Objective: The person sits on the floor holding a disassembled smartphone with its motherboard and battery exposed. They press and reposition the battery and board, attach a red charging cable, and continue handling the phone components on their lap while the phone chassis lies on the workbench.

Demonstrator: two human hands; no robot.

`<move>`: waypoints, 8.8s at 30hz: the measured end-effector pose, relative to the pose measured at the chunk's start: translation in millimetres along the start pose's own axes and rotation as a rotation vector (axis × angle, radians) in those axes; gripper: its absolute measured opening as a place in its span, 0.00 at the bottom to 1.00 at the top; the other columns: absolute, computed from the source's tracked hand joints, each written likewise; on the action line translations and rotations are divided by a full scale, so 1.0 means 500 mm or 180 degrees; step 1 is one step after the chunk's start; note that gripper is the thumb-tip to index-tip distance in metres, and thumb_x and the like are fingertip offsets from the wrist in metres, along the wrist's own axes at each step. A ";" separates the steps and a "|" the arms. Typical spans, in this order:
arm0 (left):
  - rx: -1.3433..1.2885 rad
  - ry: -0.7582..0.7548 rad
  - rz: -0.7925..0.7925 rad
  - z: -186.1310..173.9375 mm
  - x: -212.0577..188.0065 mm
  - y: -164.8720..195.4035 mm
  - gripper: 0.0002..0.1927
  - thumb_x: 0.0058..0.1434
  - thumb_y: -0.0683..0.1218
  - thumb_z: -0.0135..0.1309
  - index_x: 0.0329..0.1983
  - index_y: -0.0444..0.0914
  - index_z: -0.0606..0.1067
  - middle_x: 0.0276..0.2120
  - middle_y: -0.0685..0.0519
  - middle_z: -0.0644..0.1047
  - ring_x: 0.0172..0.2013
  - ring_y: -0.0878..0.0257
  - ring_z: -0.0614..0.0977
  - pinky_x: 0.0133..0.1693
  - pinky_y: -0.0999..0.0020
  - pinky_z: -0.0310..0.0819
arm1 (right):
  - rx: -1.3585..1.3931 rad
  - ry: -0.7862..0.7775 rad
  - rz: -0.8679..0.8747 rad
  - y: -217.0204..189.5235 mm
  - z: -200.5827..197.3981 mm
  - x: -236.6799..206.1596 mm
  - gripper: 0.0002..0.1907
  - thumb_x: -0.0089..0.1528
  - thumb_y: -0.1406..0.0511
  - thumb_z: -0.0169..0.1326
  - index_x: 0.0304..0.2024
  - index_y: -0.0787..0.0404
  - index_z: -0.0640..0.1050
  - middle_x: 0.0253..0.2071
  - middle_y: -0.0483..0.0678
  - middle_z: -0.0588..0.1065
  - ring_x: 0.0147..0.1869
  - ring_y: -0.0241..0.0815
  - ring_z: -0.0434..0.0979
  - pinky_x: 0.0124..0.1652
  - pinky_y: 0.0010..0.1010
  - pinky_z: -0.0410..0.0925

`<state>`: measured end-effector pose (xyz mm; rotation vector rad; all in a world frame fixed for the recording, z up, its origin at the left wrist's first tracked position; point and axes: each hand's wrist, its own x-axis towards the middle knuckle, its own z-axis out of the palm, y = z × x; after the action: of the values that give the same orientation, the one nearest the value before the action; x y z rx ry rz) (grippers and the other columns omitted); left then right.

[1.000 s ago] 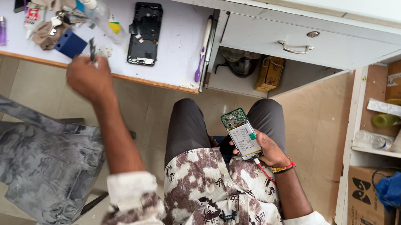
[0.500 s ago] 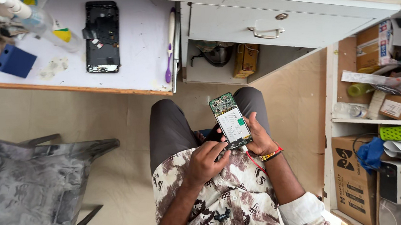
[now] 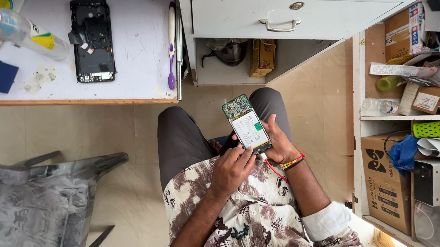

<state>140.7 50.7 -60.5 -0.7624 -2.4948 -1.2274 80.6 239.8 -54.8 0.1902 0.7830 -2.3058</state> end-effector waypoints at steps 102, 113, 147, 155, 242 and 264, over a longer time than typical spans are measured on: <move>-0.1166 0.0248 -0.0764 -0.022 0.025 -0.005 0.15 0.59 0.39 0.65 0.49 0.34 0.78 0.41 0.49 0.77 0.41 0.61 0.82 0.40 0.66 0.80 | 0.0187 0.0250 0.0033 0.003 -0.026 0.004 0.52 0.63 0.33 0.39 0.73 0.65 0.61 0.61 0.64 0.73 0.58 0.55 0.79 0.57 0.47 0.72; 0.0503 0.2616 -0.1210 -0.322 0.052 -0.140 0.11 0.58 0.39 0.65 0.43 0.36 0.78 0.40 0.51 0.79 0.39 0.60 0.81 0.45 0.66 0.77 | -0.0317 0.0500 0.0040 0.000 -0.009 0.027 0.54 0.62 0.30 0.37 0.70 0.68 0.64 0.58 0.67 0.73 0.50 0.58 0.79 0.48 0.52 0.73; -0.1393 0.0277 -0.1902 -0.024 0.023 -0.111 0.18 0.66 0.50 0.58 0.55 0.37 0.73 0.24 0.54 0.76 0.26 0.68 0.76 0.32 0.72 0.71 | -0.0141 0.0071 -0.0111 -0.002 -0.004 -0.002 0.51 0.61 0.33 0.43 0.69 0.66 0.62 0.58 0.63 0.74 0.52 0.55 0.79 0.49 0.52 0.74; -0.3448 0.0400 -0.2629 0.046 0.035 -0.134 0.36 0.69 0.67 0.45 0.70 0.38 0.65 0.50 0.49 0.78 0.49 0.66 0.80 0.49 0.73 0.74 | -0.0595 0.0033 -0.0403 -0.001 0.006 -0.010 0.50 0.61 0.35 0.45 0.72 0.61 0.59 0.62 0.57 0.71 0.58 0.49 0.77 0.53 0.47 0.73; -0.5244 0.2040 -0.1070 -0.037 0.087 0.068 0.47 0.56 0.57 0.70 0.70 0.40 0.56 0.55 0.47 0.71 0.57 0.56 0.73 0.66 0.54 0.65 | -0.4897 0.1950 -0.3161 0.070 0.244 -0.120 0.17 0.56 0.80 0.57 0.46 0.65 0.82 0.47 0.52 0.82 0.58 0.51 0.83 0.60 0.39 0.72; -0.5864 0.1862 -0.2295 -0.002 0.053 -0.058 0.35 0.65 0.60 0.54 0.66 0.31 0.67 0.54 0.34 0.76 0.55 0.45 0.80 0.58 0.48 0.74 | -0.3286 0.1758 -0.0484 0.052 0.169 -0.056 0.11 0.63 0.66 0.59 0.45 0.68 0.79 0.37 0.47 0.81 0.41 0.29 0.76 0.41 0.25 0.71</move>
<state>102.6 44.2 -67.3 0.4117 -0.5347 -3.1759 125.0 191.0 10.2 0.2926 2.1960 -1.6852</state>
